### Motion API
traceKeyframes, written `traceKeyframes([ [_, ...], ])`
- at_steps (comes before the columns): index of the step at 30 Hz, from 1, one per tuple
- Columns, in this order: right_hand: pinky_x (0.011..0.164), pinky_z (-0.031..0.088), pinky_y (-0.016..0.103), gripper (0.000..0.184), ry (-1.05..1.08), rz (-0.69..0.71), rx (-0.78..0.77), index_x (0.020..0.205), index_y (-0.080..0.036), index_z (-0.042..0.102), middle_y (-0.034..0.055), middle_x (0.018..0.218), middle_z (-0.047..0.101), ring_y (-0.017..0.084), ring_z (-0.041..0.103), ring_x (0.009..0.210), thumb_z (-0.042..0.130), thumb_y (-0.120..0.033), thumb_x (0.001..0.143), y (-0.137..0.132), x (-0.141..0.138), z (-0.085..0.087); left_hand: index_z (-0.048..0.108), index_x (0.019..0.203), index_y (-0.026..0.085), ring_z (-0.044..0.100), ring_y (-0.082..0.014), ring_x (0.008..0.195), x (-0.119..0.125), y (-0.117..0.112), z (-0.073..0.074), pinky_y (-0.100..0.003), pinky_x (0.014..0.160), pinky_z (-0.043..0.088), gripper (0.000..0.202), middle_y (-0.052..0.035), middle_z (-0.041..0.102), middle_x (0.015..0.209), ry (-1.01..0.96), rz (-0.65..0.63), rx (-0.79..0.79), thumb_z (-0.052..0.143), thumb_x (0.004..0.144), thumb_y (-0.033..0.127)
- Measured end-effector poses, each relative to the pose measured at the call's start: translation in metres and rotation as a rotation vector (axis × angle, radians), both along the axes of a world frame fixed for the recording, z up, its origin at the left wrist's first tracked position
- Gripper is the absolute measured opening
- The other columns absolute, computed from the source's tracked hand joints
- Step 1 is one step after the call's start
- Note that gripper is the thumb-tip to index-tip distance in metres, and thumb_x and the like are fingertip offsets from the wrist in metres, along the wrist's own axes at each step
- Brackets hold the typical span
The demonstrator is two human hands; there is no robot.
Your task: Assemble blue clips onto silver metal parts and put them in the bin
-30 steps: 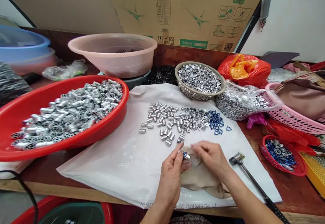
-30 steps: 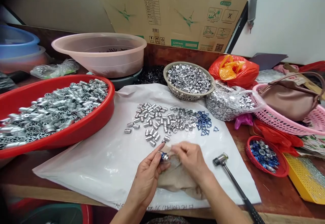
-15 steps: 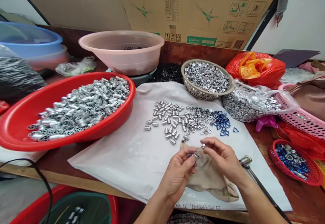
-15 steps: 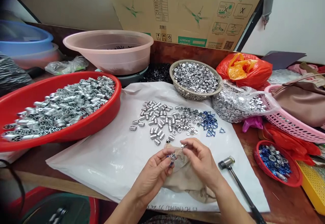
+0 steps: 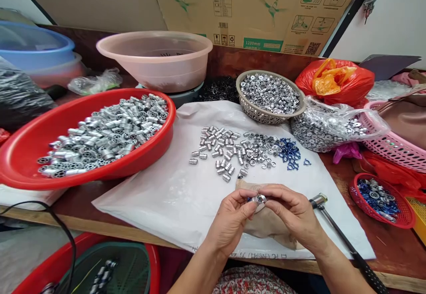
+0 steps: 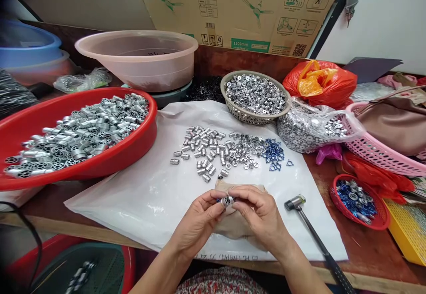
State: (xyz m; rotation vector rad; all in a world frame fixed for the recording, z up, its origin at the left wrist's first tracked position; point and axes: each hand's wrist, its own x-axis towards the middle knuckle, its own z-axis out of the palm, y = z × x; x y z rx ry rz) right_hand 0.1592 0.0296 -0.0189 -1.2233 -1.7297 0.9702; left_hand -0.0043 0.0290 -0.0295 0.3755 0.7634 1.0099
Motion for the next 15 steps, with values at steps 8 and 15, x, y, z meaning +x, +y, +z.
traceKeyframes([
  [8, 0.087, 0.05, 0.036, 0.021, 0.02, 0.009, 0.058, 0.101, -0.027, 0.069, 0.0048, 0.1, 0.07, 0.019, 0.063, 0.097, 0.06, -0.02, 0.083, -0.0034, 0.0008, 0.0051, 0.07, 0.076, 0.016, 0.056, -0.0115, 0.071, 0.0, -0.0032, -0.0013, -0.02, 0.063, 0.039, 0.026, -0.0032, 0.067, 0.077, 0.008, -0.027, 0.002, 0.083, 0.055, 0.024],
  [15, 0.084, 0.052, 0.034, 0.02, 0.011, 0.035, 0.114, 0.099, -0.028, 0.07, 0.0036, 0.095, 0.071, 0.018, 0.065, 0.091, 0.061, -0.021, 0.082, -0.0054, -0.0001, 0.0086, 0.07, 0.076, 0.015, 0.053, -0.0092, 0.066, -0.0008, -0.0057, -0.002, -0.018, 0.058, 0.036, 0.028, -0.0028, 0.066, 0.074, 0.041, -0.046, 0.006, 0.083, 0.054, 0.026],
])
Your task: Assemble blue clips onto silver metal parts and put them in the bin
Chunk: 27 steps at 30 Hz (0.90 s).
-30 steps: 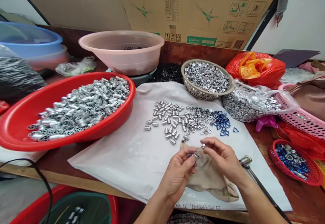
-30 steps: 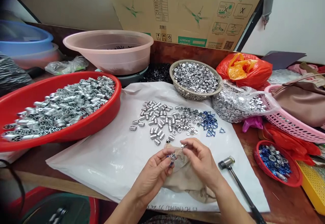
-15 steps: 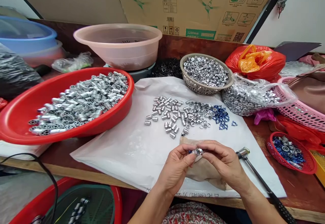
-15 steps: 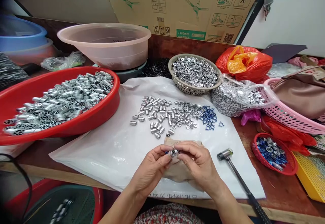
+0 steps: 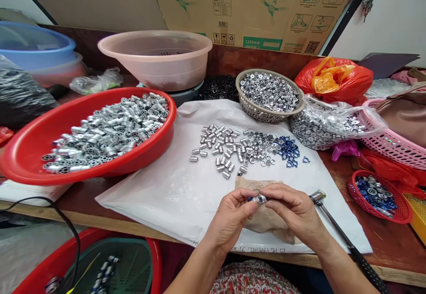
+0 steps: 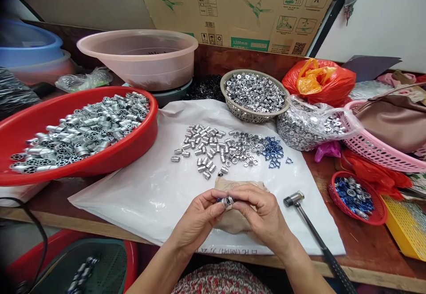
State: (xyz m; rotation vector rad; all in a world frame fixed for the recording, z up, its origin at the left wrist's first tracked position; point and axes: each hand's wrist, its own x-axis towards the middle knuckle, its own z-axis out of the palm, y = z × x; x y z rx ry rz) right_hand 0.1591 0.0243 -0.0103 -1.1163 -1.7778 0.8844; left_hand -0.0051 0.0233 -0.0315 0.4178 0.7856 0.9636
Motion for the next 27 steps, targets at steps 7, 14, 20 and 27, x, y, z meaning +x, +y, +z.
traceKeyframes([
  [7, 0.082, 0.054, 0.034, 0.023, 0.024, -0.026, -0.016, 0.101, -0.028, 0.07, 0.0046, 0.096, 0.071, 0.019, 0.065, 0.091, 0.062, -0.02, 0.081, -0.004, 0.003, -0.007, 0.07, 0.077, 0.015, 0.053, -0.009, 0.064, -0.001, 0.0, 0.001, -0.019, 0.057, 0.037, 0.032, -0.0025, 0.066, 0.071, 0.034, -0.014, -0.022, 0.085, 0.051, 0.028],
  [14, 0.075, 0.055, 0.027, 0.029, -0.118, -0.019, 0.134, 0.109, -0.029, 0.066, 0.0032, 0.097, 0.069, 0.015, 0.065, 0.088, 0.054, -0.016, 0.086, -0.013, 0.0, -0.015, 0.069, 0.076, 0.013, 0.049, -0.0075, 0.054, 0.002, 0.003, -0.001, -0.019, 0.053, 0.036, 0.026, -0.0008, 0.063, 0.062, 0.165, -0.065, 0.034, 0.078, 0.057, 0.029],
  [20, 0.083, 0.05, 0.046, 0.049, -0.771, -0.609, 0.102, 0.121, -0.015, 0.055, 0.0161, 0.107, 0.061, 0.029, 0.06, 0.097, 0.047, -0.046, 0.084, -0.056, 0.091, -0.044, 0.067, 0.072, 0.017, 0.058, -0.0173, 0.075, 0.006, 0.026, -0.006, -0.03, 0.069, 0.046, 0.017, -0.0042, 0.063, 0.078, 0.998, -0.162, 0.714, 0.058, 0.065, 0.006],
  [27, 0.059, 0.055, 0.033, 0.038, -0.84, -0.621, -0.07, 0.091, -0.019, 0.06, 0.0083, 0.078, 0.068, 0.022, 0.066, 0.066, 0.036, -0.047, 0.086, -0.083, 0.124, -0.054, 0.061, 0.1, 0.017, 0.059, -0.0222, 0.086, 0.013, 0.024, -0.026, -0.037, 0.078, 0.049, 0.031, -0.0075, 0.067, 0.092, 1.243, -0.168, 1.007, 0.06, 0.07, 0.008],
])
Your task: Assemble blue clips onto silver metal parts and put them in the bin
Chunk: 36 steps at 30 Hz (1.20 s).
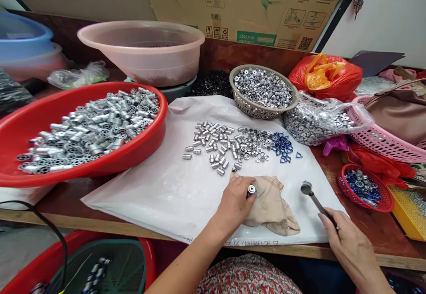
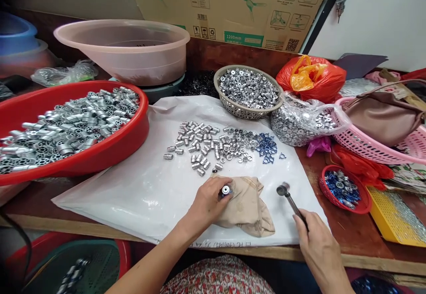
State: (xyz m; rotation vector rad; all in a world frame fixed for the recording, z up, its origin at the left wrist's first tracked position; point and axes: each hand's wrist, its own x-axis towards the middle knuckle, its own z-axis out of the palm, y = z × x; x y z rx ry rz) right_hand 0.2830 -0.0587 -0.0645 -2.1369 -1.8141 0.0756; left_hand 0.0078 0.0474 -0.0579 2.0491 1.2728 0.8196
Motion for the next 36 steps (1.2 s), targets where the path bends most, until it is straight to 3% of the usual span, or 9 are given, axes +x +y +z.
traceKeyframes([
  [3, 0.046, 0.05, 0.02, 0.031, 0.246, 0.205, -0.05, 0.107, -0.021, 0.057, -0.0012, 0.062, 0.064, 0.012, 0.061, 0.047, 0.036, -0.038, 0.091, 0.011, -0.043, 0.029, 0.059, 0.105, 0.017, 0.059, -0.0231, 0.087, 0.0, -0.004, -0.005, -0.038, 0.078, 0.049, 0.035, -0.0076, 0.067, 0.095, 0.004, 0.058, 0.036, 0.062, 0.071, 0.011],
  [7, 0.063, 0.055, 0.019, 0.036, 0.342, 0.382, 0.06, 0.126, -0.022, 0.049, 0.0015, 0.075, 0.068, 0.014, 0.068, 0.068, 0.041, -0.03, 0.091, 0.02, -0.084, 0.058, 0.055, 0.113, 0.017, 0.058, -0.0232, 0.087, 0.0, -0.005, -0.009, -0.038, 0.078, 0.05, 0.044, -0.0072, 0.067, 0.097, 0.014, 0.086, 0.049, 0.064, 0.07, 0.013],
  [13, 0.079, 0.056, 0.024, 0.045, 0.204, 0.626, 0.066, 0.136, -0.021, 0.043, 0.0063, 0.107, 0.069, 0.018, 0.066, 0.096, 0.041, -0.022, 0.091, 0.028, -0.091, 0.05, 0.053, 0.117, 0.017, 0.058, -0.0238, 0.089, 0.0, -0.007, -0.014, -0.038, 0.078, 0.051, 0.047, -0.0073, 0.067, 0.1, 0.004, 0.127, 0.04, 0.063, 0.071, 0.012],
  [17, 0.082, 0.055, 0.023, 0.049, 0.19, 0.526, 0.175, 0.14, -0.021, 0.034, 0.0065, 0.119, 0.064, 0.018, 0.063, 0.104, 0.04, -0.02, 0.092, 0.03, -0.094, 0.043, 0.052, 0.118, 0.019, 0.057, -0.0238, 0.09, -0.001, -0.007, -0.013, -0.039, 0.079, 0.051, 0.047, -0.0064, 0.067, 0.099, -0.002, 0.103, 0.024, 0.064, 0.072, 0.016],
  [21, 0.086, 0.054, 0.026, 0.045, 0.116, 0.598, 0.058, 0.137, -0.02, 0.039, 0.0074, 0.12, 0.063, 0.018, 0.062, 0.106, 0.038, -0.023, 0.092, 0.031, -0.084, 0.029, 0.052, 0.119, 0.016, 0.057, -0.0241, 0.091, -0.004, -0.008, -0.01, -0.039, 0.079, 0.051, 0.046, -0.0084, 0.067, 0.101, -0.007, 0.083, 0.013, 0.063, 0.074, 0.02],
  [26, 0.075, 0.055, 0.032, 0.035, -0.101, 0.126, 0.082, 0.118, -0.021, 0.054, 0.0075, 0.106, 0.067, 0.021, 0.066, 0.091, 0.038, -0.035, 0.091, 0.012, -0.025, 0.004, 0.054, 0.116, 0.018, 0.058, -0.0236, 0.09, -0.006, -0.009, -0.012, -0.038, 0.078, 0.051, 0.046, -0.0065, 0.067, 0.099, -0.001, 0.097, 0.002, 0.064, 0.071, 0.014],
  [29, 0.072, 0.052, 0.039, 0.035, -0.273, 0.01, 0.035, 0.103, -0.019, 0.061, 0.0093, 0.097, 0.068, 0.025, 0.064, 0.082, 0.037, -0.04, 0.089, 0.01, 0.0, -0.002, 0.055, 0.114, 0.017, 0.058, -0.0236, 0.09, -0.001, -0.007, -0.014, -0.038, 0.077, 0.051, 0.045, -0.0067, 0.068, 0.097, -0.014, 0.098, 0.005, 0.063, 0.07, 0.013],
  [33, 0.075, 0.048, 0.036, 0.033, -0.208, 0.042, 0.078, 0.095, -0.019, 0.065, 0.0087, 0.094, 0.068, 0.023, 0.062, 0.084, 0.042, -0.041, 0.087, 0.057, -0.009, 0.006, 0.055, 0.114, 0.017, 0.059, -0.0222, 0.086, -0.008, -0.01, -0.009, -0.036, 0.075, 0.052, 0.043, -0.0066, 0.068, 0.097, -0.03, 0.087, 0.05, 0.061, 0.072, 0.012],
  [36, 0.066, 0.046, 0.029, 0.028, -0.167, 0.078, 0.052, 0.095, -0.022, 0.067, 0.0053, 0.093, 0.067, 0.019, 0.062, 0.081, 0.044, -0.036, 0.087, 0.11, -0.024, 0.008, 0.057, 0.109, 0.022, 0.06, -0.0215, 0.084, -0.061, -0.033, -0.01, -0.034, 0.072, 0.052, 0.03, -0.005, 0.068, 0.092, 0.072, 0.144, 0.098, 0.055, 0.079, 0.02],
])
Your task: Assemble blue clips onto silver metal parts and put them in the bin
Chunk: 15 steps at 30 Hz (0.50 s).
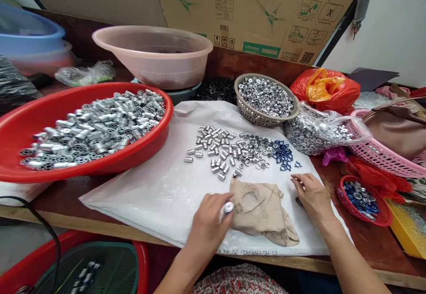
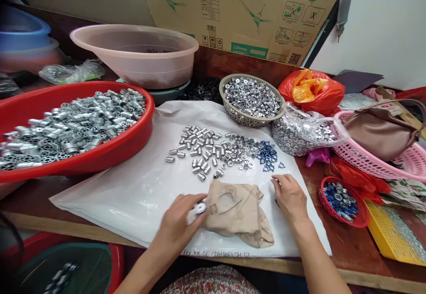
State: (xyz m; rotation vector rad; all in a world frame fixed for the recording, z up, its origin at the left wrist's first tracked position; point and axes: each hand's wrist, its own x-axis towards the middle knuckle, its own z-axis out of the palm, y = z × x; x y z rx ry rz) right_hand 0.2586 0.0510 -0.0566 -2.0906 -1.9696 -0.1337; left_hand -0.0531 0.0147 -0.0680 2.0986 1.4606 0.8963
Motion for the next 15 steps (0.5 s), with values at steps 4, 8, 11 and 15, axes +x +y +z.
traceKeyframes([
  [4, 0.053, 0.039, 0.028, 0.024, 0.024, 0.032, -0.057, 0.087, -0.025, 0.07, 0.0039, 0.086, 0.065, 0.019, 0.059, 0.072, 0.049, -0.036, 0.083, 0.044, -0.007, -0.009, 0.061, 0.096, 0.037, 0.063, -0.0241, 0.078, -0.117, -0.058, -0.012, -0.039, 0.068, 0.054, 0.021, 0.0041, 0.069, 0.086, 0.273, 0.29, -0.034, 0.057, 0.076, 0.034],
  [8, 0.054, 0.04, 0.03, 0.03, 0.089, 0.06, -0.053, 0.074, -0.021, 0.068, 0.006, 0.082, 0.061, 0.021, 0.058, 0.073, 0.046, -0.038, 0.083, 0.054, -0.008, -0.017, 0.065, 0.085, 0.032, 0.062, -0.0234, 0.068, -0.154, -0.076, -0.008, -0.037, 0.061, 0.052, 0.013, 0.0013, 0.068, 0.08, 0.438, 0.332, -0.069, 0.058, 0.075, 0.036],
  [11, 0.063, 0.046, 0.033, 0.029, 0.163, 0.094, -0.005, 0.073, -0.018, 0.064, 0.01, 0.091, 0.062, 0.023, 0.059, 0.081, 0.044, -0.036, 0.082, 0.05, -0.017, -0.016, 0.065, 0.084, 0.024, 0.06, -0.0203, 0.077, -0.095, -0.027, 0.006, -0.032, 0.07, 0.05, 0.017, -0.0034, 0.065, 0.079, 0.342, 0.241, -0.006, 0.049, 0.084, 0.023],
  [15, 0.072, 0.05, 0.031, 0.022, 0.265, 0.186, 0.049, 0.08, -0.018, 0.059, 0.0077, 0.085, 0.065, 0.019, 0.063, 0.079, 0.046, -0.035, 0.083, 0.036, -0.035, -0.01, 0.063, 0.098, 0.022, 0.056, -0.0214, 0.091, 0.012, 0.063, 0.022, -0.03, 0.073, 0.048, 0.026, -0.0069, 0.063, 0.096, 0.371, -0.02, -0.111, 0.046, 0.083, 0.01],
])
